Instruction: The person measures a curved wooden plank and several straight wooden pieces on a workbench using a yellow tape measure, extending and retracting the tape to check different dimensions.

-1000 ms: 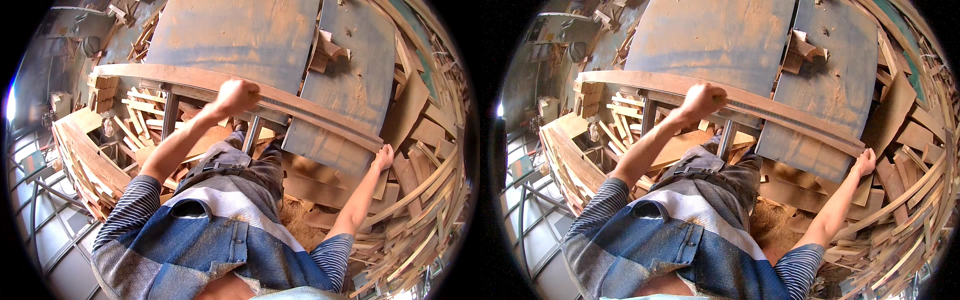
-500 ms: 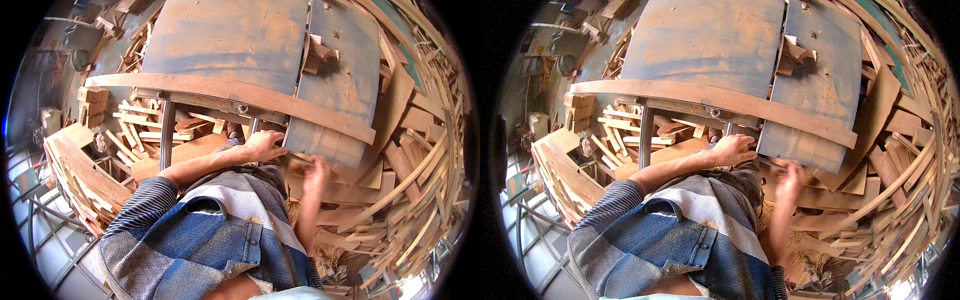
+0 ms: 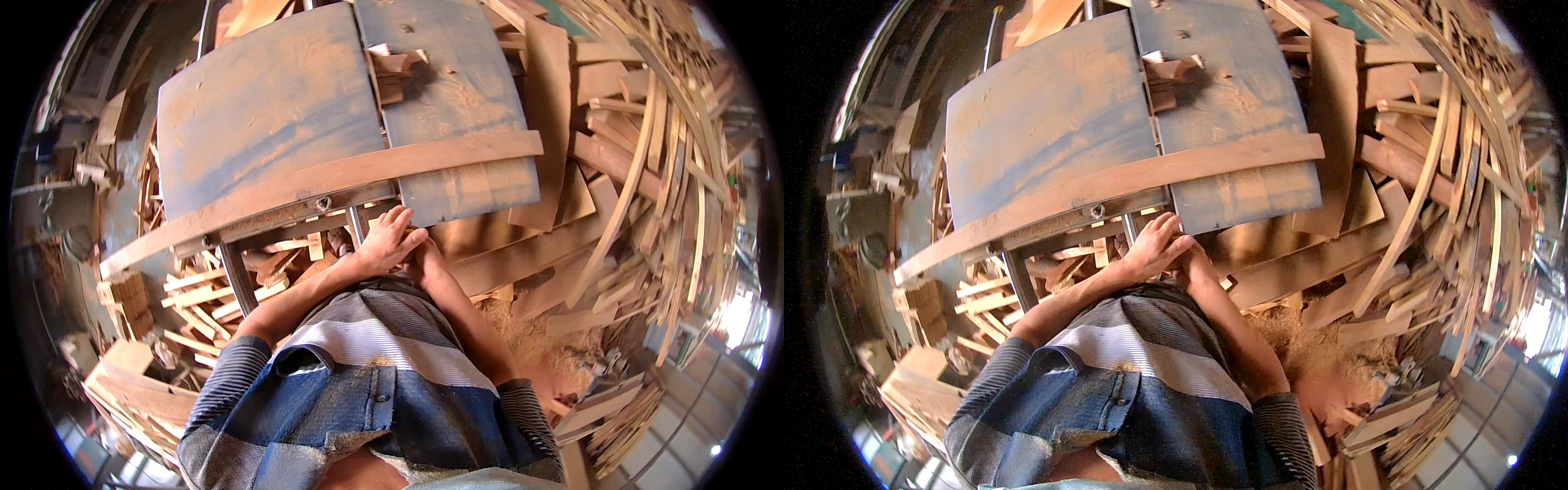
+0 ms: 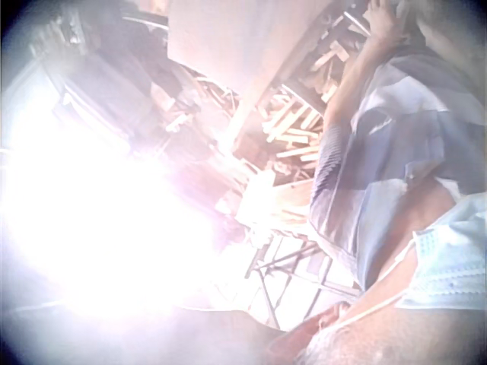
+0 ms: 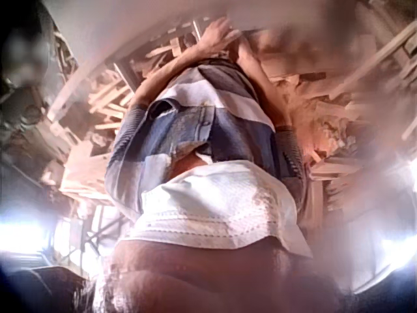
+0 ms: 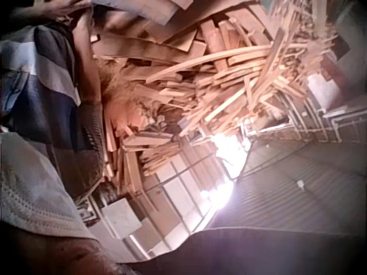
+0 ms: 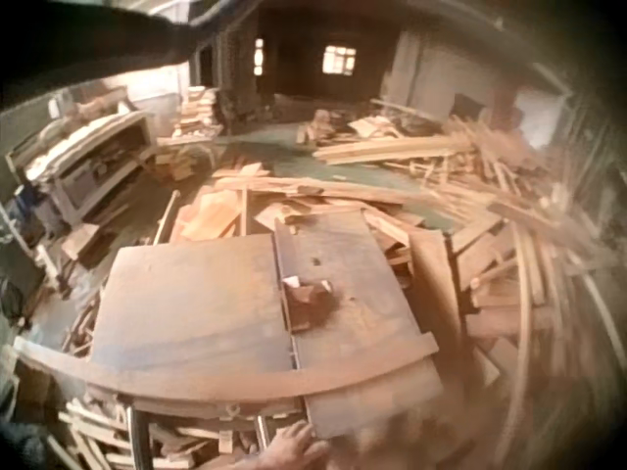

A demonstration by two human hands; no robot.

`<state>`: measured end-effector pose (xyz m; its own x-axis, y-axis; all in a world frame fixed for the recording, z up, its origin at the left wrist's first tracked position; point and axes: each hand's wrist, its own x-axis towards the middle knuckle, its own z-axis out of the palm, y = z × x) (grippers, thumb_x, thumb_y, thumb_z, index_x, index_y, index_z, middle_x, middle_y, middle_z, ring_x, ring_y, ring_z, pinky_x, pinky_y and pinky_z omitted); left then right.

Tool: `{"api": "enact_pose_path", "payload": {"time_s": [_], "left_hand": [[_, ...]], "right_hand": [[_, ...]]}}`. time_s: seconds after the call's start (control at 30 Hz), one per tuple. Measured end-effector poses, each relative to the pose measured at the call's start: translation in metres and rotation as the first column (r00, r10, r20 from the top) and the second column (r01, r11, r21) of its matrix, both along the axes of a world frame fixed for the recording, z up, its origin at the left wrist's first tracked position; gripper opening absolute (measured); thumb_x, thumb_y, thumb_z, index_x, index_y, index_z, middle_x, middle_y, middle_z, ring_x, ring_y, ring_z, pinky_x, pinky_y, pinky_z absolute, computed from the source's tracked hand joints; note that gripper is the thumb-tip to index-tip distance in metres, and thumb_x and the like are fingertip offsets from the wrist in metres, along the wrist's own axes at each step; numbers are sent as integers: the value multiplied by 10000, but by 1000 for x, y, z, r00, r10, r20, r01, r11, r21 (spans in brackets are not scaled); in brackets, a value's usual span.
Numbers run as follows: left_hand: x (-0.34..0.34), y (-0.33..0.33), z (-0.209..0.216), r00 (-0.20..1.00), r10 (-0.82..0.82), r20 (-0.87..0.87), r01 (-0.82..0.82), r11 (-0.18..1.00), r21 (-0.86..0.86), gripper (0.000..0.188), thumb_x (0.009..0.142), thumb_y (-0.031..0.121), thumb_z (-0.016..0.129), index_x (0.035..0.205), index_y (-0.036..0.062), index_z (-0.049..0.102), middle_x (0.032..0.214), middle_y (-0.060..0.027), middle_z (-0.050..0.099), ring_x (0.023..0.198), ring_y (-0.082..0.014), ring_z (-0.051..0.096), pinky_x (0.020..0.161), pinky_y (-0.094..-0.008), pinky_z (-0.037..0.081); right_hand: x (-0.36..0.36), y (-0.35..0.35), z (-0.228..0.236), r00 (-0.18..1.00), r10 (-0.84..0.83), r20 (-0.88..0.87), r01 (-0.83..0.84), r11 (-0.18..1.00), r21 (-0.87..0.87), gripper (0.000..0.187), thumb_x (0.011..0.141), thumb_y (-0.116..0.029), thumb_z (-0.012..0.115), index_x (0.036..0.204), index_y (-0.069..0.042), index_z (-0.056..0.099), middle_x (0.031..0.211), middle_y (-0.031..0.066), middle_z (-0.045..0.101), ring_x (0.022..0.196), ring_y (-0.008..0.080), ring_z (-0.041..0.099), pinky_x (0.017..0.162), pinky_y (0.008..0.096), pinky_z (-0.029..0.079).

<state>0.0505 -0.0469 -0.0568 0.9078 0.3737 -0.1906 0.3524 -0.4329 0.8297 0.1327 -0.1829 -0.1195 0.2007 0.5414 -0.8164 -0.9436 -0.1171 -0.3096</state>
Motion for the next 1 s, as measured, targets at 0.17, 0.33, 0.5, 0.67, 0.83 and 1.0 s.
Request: {"api": "enact_pose_path", "payload": {"time_s": [0.17,0.33,0.5,0.67,0.83,1.0], "left_hand": [[-42,78,2,987,143,75,-161,922,352,651,757,321,874,1258,-10,621,1252,-241,619,1220,-414,569,1044,-523,462],[-107,136,-31,956,150,-252,50,763,645,817,672,362,904,1318,-4,562,1503,-240,400,1454,-445,321,1182,-551,320],[-114,171,-35,958,90,-271,130,709,693,844,612,371,932,1285,-3,586,1446,-200,471,1359,-402,436,1130,-517,373],[-123,191,-48,981,53,-188,94,713,694,685,660,337,904,1202,2,652,1361,-147,587,1263,-355,540,1077,-487,417],[-118,192,-43,990,42,-132,66,696,715,587,619,292,917,1093,42,679,1240,-101,628,1163,-310,591,1015,-449,465],[-109,203,-39,990,68,-127,43,704,709,588,601,288,920,1076,41,677,1229,-96,640,1154,-313,600,1010,-437,474]], "right_hand": [[17,-4,40,962,-36,271,8,994,105,278,940,-120,655,1215,-77,657,1067,47,690,911,175,686,809,302,563],[30,-34,31,871,43,489,-19,998,-53,223,876,-145,747,1063,-46,678,981,30,650,895,115,626,784,257,509],[28,-49,6,846,244,473,-111,950,-290,231,886,-255,773,966,-55,690,795,-8,629,710,93,587,637,252,450],[23,-60,2,868,105,485,23,968,-251,242,895,-269,744,934,-36,688,797,4,630,732,109,582,652,279,440],[31,-61,-18,741,112,662,124,946,-298,206,878,-216,724,932,-22,678,793,9,629,685,104,582,589,291,450],[39,-64,-35,739,142,659,107,941,-322,166,874,-164,688,959,-21,689,821,20,658,719,106,604,630,279,476]]}}
